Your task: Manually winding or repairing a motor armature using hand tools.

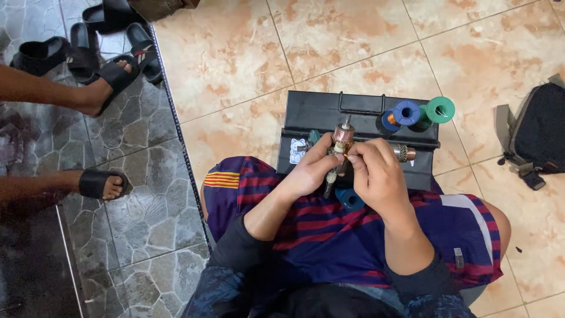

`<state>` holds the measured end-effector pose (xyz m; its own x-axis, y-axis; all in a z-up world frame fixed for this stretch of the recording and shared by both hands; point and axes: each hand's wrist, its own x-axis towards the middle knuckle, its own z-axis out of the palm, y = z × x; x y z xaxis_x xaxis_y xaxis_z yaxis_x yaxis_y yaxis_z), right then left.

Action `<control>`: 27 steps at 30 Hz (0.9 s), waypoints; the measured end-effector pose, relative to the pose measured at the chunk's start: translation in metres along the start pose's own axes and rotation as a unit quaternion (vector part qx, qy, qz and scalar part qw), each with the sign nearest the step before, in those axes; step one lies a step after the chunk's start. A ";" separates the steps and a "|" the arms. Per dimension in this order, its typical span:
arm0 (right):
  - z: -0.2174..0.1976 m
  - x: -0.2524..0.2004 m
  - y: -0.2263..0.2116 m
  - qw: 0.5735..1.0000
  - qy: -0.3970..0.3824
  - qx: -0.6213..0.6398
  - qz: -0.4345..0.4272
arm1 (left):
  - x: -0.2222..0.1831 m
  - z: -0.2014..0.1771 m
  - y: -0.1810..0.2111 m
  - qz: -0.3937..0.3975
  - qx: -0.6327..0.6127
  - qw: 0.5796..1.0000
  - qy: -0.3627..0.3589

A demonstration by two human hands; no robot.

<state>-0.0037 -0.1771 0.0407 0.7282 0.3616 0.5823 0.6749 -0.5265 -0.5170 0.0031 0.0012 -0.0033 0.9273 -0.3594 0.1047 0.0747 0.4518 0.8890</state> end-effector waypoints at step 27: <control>0.003 0.012 -0.027 0.996 -0.024 0.068 0.055 | 0.000 0.013 0.000 0.047 -0.183 0.958 0.216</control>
<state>-0.0131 -0.1562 0.0603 0.8016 0.3455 0.4878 0.5978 -0.4581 -0.6579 -0.0018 -0.0089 0.0022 0.9956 0.0336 -0.0876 0.0328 0.7502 0.6604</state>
